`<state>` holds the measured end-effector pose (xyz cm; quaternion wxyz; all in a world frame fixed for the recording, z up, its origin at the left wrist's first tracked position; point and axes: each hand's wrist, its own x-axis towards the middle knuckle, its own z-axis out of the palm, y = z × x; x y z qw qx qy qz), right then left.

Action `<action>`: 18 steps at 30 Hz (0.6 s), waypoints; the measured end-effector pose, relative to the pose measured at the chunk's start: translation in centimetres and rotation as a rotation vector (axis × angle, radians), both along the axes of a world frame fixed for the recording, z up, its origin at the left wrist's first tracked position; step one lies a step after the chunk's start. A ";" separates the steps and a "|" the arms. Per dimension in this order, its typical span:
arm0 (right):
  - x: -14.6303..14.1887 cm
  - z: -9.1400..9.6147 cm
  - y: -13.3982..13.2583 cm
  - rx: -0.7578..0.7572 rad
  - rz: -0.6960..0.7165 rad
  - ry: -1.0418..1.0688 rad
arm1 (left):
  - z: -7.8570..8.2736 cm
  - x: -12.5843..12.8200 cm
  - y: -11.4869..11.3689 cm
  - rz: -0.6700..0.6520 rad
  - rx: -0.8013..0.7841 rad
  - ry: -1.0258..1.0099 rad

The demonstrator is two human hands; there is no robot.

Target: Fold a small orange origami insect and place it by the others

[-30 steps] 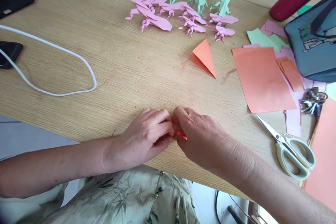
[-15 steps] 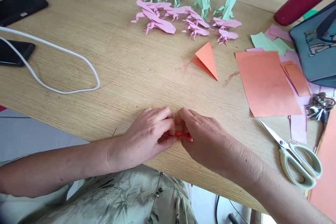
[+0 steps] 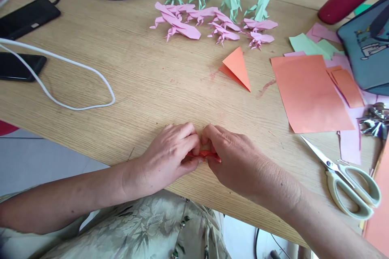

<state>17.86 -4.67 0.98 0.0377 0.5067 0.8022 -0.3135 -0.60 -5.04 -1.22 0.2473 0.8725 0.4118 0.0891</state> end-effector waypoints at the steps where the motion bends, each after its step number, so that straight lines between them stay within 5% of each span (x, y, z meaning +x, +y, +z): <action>1: 0.1 -0.1 -0.1 0.002 -0.006 0.010 | -0.1 0.0 -0.1 -0.004 0.022 -0.002; 10: 0.5 -0.4 -0.6 -0.003 -0.084 0.048 | -0.5 -3.5 -2.8 -0.141 0.367 -0.194; 18: 0.5 -0.3 -0.6 -0.004 -0.090 0.079 | -0.9 -4.6 -3.7 -0.287 0.488 0.052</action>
